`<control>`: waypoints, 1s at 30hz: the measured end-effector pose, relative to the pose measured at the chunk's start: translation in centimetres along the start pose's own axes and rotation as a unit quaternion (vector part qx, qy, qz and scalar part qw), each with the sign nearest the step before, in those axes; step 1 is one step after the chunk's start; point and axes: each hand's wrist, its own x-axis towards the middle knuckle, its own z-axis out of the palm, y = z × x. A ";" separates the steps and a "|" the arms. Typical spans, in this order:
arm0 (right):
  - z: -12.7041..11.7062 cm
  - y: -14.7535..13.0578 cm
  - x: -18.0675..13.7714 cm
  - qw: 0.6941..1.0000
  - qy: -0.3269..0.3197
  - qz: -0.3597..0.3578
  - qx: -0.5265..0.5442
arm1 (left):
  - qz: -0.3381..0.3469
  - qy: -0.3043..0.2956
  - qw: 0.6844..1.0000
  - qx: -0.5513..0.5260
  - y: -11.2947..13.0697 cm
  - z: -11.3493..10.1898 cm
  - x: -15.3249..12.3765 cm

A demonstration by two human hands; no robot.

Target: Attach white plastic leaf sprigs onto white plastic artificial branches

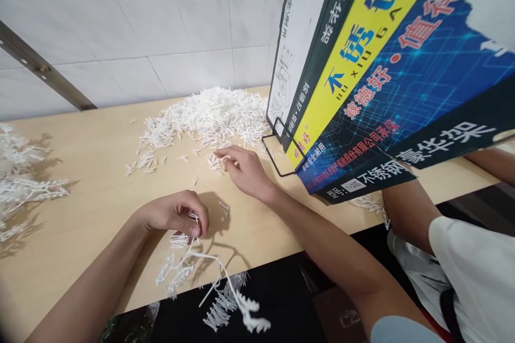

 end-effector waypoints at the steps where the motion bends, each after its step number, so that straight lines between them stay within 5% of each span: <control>1: -0.2 -0.5 -0.1 0.996 -0.066 0.032 0.048 | 0.005 0.005 1.000 0.003 -0.1 0.0 -0.1; 4: -0.8 -1.5 -0.3 0.901 -0.376 0.149 0.153 | 0.023 0.009 1.000 -0.005 -0.1 -0.1 -0.3; 6: -0.8 -1.3 -0.2 0.851 -0.471 0.180 0.149 | 0.026 0.000 1.000 -0.007 -0.1 0.0 -0.3; 8: -0.5 -0.7 0.0 0.910 -0.377 0.135 0.107 | 0.018 -0.006 1.000 0.000 0.0 0.1 -0.3; 10: -0.1 0.0 0.1 0.981 -0.191 0.031 0.034 | 0.008 0.015 1.000 0.007 0.2 0.2 -0.1; 13: 0.1 0.5 0.3 0.993 -0.012 -0.103 -0.064 | 0.011 0.116 0.993 0.019 0.4 0.6 0.4; 17: 0.3 0.2 -0.1 0.994 -0.056 -0.068 -0.061 | 0.030 0.285 0.957 0.040 0.0 1.0 1.5; 21: 1.4 0.3 -0.6 0.988 -0.103 0.016 -0.111 | 0.037 0.384 0.917 0.103 -0.7 0.9 1.9; 26: 1.8 0.9 -0.4 0.984 -0.132 0.035 -0.117 | 0.039 0.445 0.879 0.167 -0.5 1.0 1.8; 30: 1.8 0.9 -0.3 0.993 -0.102 0.032 -0.041 | 0.058 0.458 0.884 0.074 -0.5 1.4 2.5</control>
